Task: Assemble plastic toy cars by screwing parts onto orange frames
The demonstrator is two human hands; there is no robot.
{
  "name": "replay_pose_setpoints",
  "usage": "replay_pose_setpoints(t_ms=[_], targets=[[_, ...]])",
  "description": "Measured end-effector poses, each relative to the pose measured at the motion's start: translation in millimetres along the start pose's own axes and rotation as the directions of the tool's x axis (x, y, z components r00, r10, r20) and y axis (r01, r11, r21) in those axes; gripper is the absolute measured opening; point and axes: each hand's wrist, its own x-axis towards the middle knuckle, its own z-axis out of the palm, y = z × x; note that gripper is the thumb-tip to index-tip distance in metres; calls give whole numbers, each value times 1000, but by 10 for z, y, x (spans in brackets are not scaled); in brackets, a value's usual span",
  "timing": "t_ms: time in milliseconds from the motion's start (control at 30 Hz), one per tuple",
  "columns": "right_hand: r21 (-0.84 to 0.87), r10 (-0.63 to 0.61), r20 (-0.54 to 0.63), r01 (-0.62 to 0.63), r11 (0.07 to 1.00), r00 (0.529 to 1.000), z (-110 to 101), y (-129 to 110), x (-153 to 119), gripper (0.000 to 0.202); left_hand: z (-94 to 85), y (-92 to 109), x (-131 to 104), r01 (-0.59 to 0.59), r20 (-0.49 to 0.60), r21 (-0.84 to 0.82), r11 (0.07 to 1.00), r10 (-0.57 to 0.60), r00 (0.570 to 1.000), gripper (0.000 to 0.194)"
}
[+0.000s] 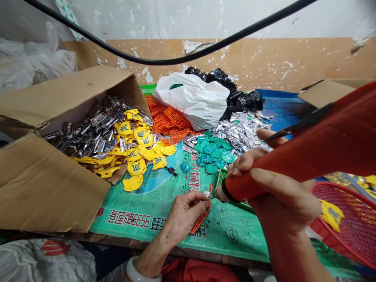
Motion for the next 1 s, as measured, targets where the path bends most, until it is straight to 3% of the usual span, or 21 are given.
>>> replay_pose_setpoints(t_ms=[200,1000], targets=[[-27,-2,-12,1,1000,1000,31,8,-9,37,-28,45,2,12,-86,14,1000,-11,996,22],[38,22,7,-23,999,1000,3,15,-13,28,11,3,42,-30,0,-1,1000,30,1000,19]])
